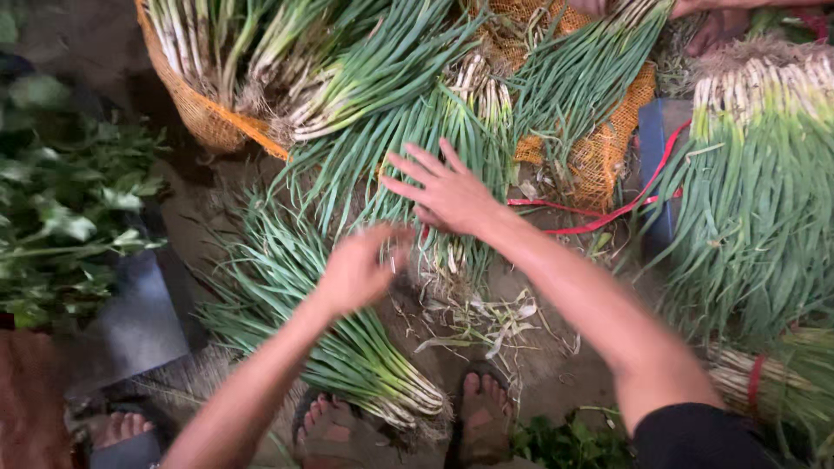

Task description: The person sits on the ground and bundles scallions, gathering bunches, aligning the roots, and securing them with red rubber bands, placing finished bundles aside while another person works nearby.

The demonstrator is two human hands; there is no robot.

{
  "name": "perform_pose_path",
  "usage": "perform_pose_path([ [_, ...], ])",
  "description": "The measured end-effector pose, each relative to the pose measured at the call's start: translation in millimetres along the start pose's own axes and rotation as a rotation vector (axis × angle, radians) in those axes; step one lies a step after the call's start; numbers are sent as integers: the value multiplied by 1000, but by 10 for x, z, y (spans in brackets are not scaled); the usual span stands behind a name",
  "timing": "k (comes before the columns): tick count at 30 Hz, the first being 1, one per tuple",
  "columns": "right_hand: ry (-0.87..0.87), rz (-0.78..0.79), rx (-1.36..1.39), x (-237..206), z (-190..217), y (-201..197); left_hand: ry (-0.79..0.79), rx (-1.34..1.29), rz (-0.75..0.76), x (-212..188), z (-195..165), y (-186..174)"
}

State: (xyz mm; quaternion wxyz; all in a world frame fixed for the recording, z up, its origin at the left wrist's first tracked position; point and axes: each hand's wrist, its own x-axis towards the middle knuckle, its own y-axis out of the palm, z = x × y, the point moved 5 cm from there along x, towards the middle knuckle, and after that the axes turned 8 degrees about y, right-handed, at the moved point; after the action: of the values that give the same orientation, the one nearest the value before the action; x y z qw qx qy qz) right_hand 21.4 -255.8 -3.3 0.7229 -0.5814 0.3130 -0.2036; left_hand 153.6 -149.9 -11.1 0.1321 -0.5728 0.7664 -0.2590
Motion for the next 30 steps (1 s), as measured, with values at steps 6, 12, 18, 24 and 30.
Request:
perform_pose_path([
  [6,103,150,-146,-145,46,210,-86,505,-231,1074,371,-872],
  [12,174,129,17,-341,-45,174,-285,841,-165,1264,593,-1065],
  [18,154,-17,263,-417,10,137,-418,745,-88,1287,552,-1129],
  [24,326,-449,1089,-605,-40,186,-396,25,-269,1213,456,-778],
  [30,607,-127,2210,-809,127,729,-575,-760,-72,234,174,666],
])
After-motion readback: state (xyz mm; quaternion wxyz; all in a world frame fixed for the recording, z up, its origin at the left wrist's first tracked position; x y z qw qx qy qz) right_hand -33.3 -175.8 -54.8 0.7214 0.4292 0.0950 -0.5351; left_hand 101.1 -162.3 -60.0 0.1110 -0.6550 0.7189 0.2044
